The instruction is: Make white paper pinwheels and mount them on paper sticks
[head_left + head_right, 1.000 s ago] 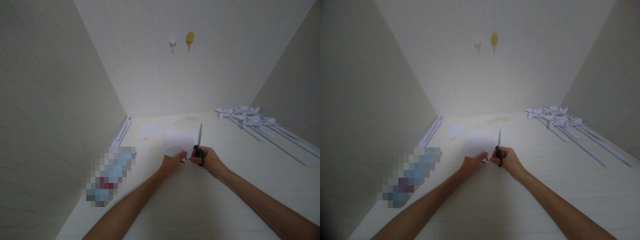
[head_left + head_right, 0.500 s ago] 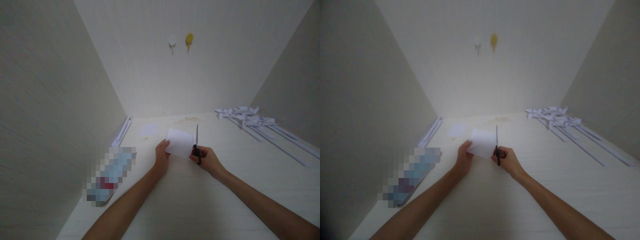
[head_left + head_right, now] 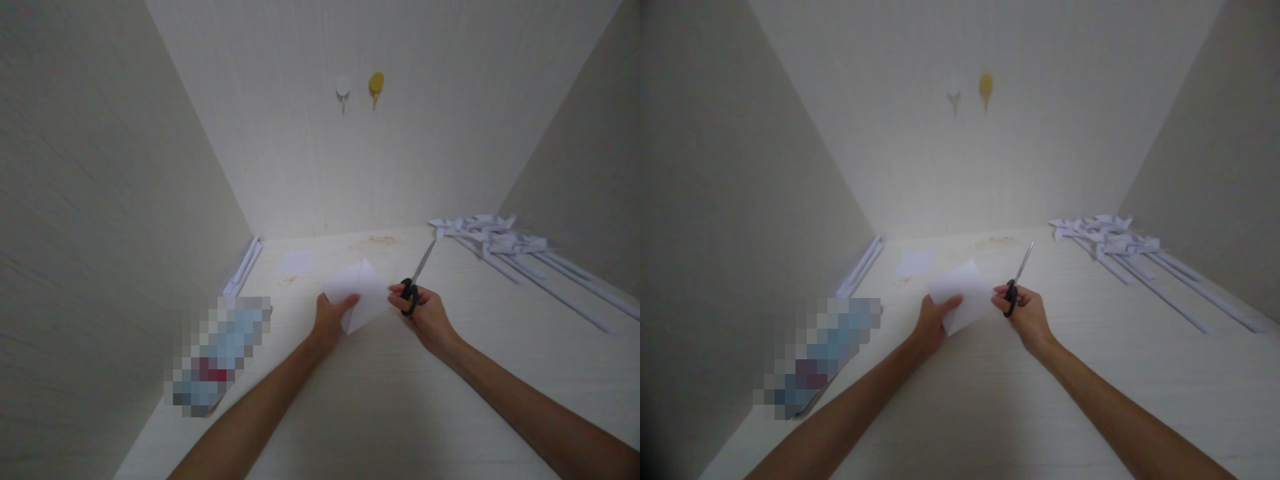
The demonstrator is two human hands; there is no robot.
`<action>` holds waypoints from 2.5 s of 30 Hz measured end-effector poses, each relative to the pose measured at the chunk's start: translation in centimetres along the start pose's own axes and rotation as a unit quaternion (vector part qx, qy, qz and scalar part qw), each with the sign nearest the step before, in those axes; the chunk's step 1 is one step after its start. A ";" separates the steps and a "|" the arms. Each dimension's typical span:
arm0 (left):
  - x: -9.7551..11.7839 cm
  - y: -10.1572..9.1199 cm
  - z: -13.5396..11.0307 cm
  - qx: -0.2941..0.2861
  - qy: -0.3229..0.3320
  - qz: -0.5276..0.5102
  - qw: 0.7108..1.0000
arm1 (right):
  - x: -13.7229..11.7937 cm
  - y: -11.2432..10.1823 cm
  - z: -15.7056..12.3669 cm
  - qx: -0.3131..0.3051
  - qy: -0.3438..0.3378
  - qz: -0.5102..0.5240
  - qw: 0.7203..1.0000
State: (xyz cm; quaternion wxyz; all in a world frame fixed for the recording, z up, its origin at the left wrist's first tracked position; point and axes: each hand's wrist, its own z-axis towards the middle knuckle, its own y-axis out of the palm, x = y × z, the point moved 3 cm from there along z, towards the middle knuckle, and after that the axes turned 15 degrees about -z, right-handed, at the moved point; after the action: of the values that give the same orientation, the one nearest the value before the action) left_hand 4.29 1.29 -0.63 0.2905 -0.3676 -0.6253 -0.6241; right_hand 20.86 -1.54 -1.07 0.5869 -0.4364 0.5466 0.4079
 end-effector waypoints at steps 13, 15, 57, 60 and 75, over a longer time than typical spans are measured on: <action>0.0 -0.9 0.4 0.091 0.043 0.053 0.993 | 0.0 0.2 0.5 -0.041 -0.012 -0.072 0.996; -0.1 -1.0 0.4 0.096 0.038 0.042 0.994 | 0.4 -0.2 1.3 -0.061 -0.032 -0.091 0.993; -0.3 -0.1 -0.5 -0.023 -0.020 0.069 0.997 | 0.0 -7.3 3.9 0.142 -0.201 -0.569 0.785; -0.3 -0.2 -0.4 -0.022 -0.009 0.080 0.996 | -1.3 -6.3 2.7 0.165 -0.239 -0.475 0.830; -0.9 -0.7 0.0 -0.016 0.007 0.070 0.997 | -0.1 0.5 -0.4 -0.215 -0.124 -0.275 0.929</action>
State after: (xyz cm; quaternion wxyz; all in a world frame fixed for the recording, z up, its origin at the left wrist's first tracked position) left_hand 4.18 1.27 -1.75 0.3318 -0.4104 -0.5857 -0.6151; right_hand 20.23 -1.80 -1.06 0.6311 -0.6312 0.2278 0.3891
